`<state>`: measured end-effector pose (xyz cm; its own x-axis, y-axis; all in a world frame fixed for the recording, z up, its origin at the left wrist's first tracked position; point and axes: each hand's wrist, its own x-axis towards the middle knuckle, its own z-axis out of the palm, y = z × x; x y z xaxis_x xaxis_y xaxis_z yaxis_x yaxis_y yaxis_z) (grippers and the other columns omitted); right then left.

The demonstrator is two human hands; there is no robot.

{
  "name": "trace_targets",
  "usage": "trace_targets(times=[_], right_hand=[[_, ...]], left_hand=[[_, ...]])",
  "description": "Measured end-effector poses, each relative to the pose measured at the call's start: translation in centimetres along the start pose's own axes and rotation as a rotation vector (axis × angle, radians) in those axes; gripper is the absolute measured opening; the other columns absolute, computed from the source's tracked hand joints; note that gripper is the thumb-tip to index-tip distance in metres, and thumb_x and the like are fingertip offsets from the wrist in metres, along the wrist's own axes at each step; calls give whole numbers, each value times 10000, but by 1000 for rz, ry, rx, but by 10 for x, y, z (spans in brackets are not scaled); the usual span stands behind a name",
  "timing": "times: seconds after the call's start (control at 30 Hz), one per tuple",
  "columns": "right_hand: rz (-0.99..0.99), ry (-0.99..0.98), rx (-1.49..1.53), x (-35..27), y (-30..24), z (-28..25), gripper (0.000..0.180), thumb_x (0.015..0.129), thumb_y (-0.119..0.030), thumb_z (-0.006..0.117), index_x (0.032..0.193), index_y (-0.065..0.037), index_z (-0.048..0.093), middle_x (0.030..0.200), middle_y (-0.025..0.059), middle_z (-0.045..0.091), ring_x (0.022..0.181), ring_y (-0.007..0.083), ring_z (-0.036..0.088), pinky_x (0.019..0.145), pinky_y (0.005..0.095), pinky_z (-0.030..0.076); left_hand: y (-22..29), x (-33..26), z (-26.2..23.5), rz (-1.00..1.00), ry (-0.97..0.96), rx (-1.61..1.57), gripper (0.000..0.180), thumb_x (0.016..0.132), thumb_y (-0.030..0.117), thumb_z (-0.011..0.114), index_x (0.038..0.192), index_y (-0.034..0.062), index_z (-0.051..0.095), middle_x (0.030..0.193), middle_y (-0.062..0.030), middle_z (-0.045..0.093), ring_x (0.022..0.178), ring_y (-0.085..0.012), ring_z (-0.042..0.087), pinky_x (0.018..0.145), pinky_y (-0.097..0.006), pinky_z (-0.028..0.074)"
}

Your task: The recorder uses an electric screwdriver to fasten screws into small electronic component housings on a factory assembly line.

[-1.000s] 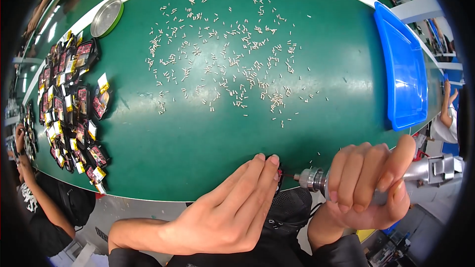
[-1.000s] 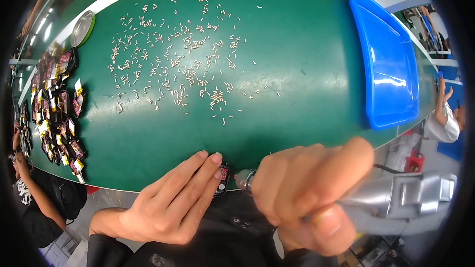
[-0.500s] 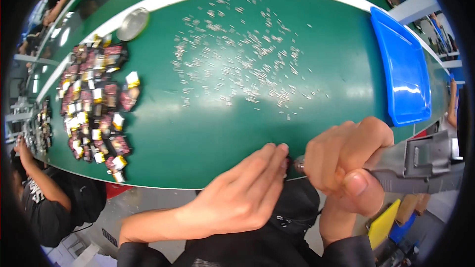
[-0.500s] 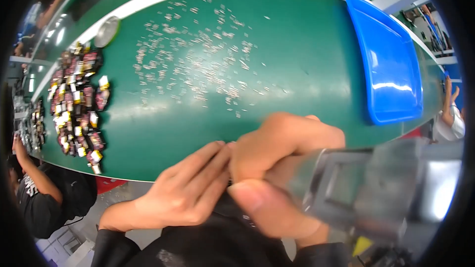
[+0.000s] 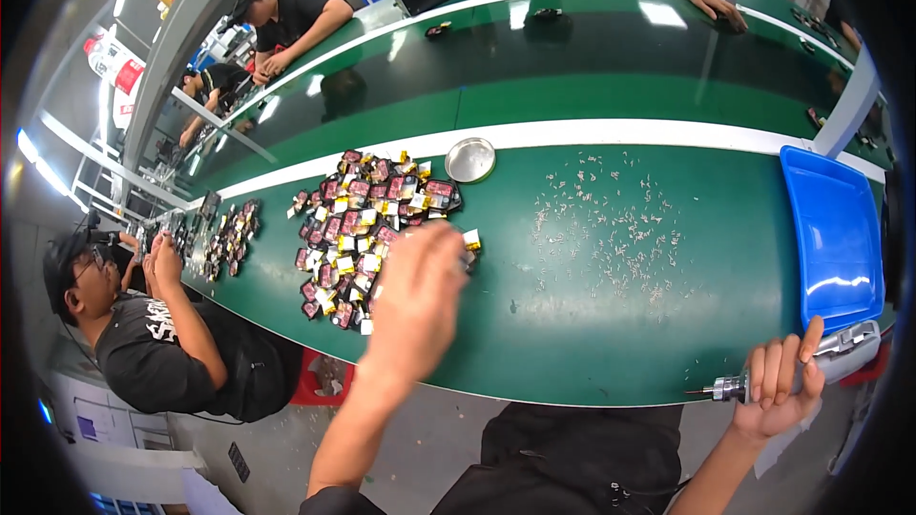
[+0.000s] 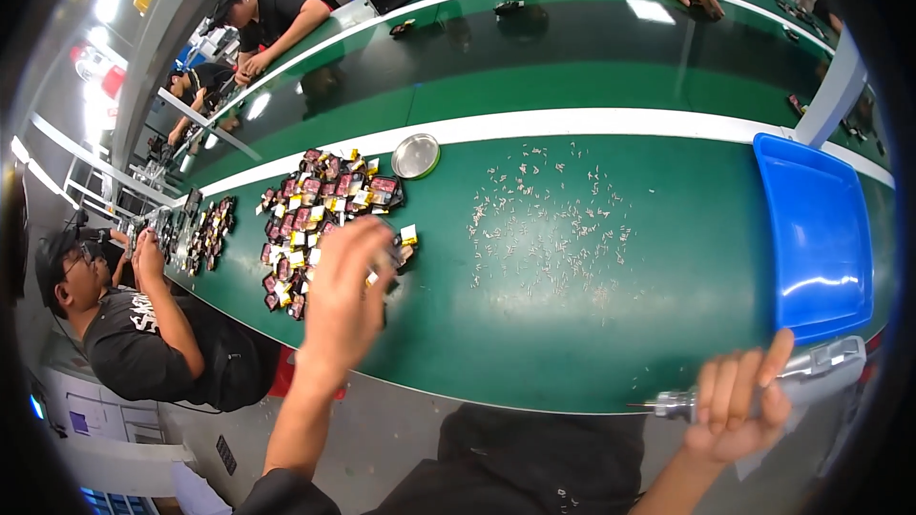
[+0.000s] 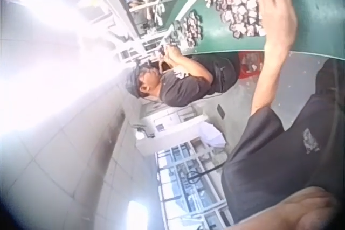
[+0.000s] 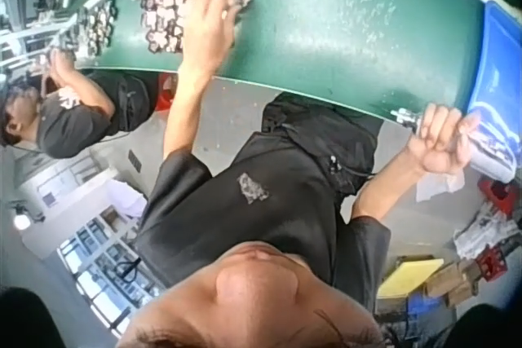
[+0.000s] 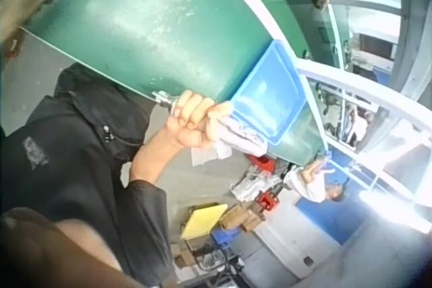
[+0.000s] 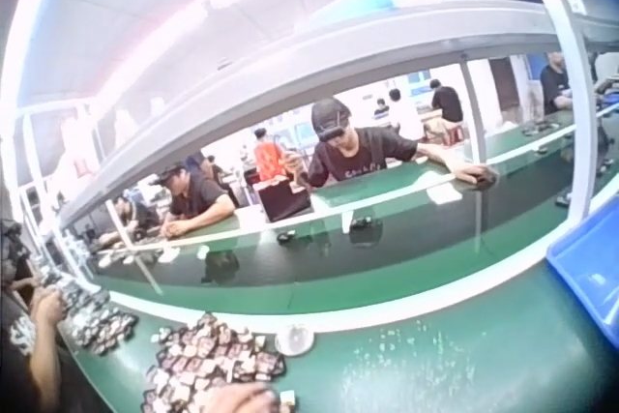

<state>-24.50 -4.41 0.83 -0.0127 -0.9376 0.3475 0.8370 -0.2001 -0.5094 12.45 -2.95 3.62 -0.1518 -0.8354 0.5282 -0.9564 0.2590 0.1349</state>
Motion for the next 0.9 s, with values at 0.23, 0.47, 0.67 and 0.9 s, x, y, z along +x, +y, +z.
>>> trace_targets(times=[0.23,0.47,0.67,0.9], right_hand=[[9,181,-12,-8,-10,-13,58,892,-105,467,915,-68,429,483,-17,329,382,91,324,421,263,347],[-42,354,117,-1,-10,-40,95,888,-138,487,940,-64,513,523,-32,311,441,86,317,481,260,329],[-60,379,273,-5,-14,-41,72,899,-145,477,903,-74,470,519,-19,342,440,102,352,488,273,351],[-105,378,246,-8,-14,-42,82,897,-151,467,921,-76,487,511,-21,345,435,101,347,484,278,358]], left_hand=[[-42,12,1,-154,-34,342,306,831,42,627,1130,-15,589,1232,-190,541,1163,-373,490,1007,-465,376],[97,9,30,98,-206,-258,353,687,-58,707,1026,5,629,1081,-146,590,987,-333,577,831,-417,478],[172,14,69,345,-275,-474,341,678,-25,723,1003,-43,619,963,-128,589,832,-297,589,687,-373,498],[185,27,79,559,-280,-309,332,622,-18,655,946,-85,624,928,-129,575,805,-259,576,636,-346,501]])
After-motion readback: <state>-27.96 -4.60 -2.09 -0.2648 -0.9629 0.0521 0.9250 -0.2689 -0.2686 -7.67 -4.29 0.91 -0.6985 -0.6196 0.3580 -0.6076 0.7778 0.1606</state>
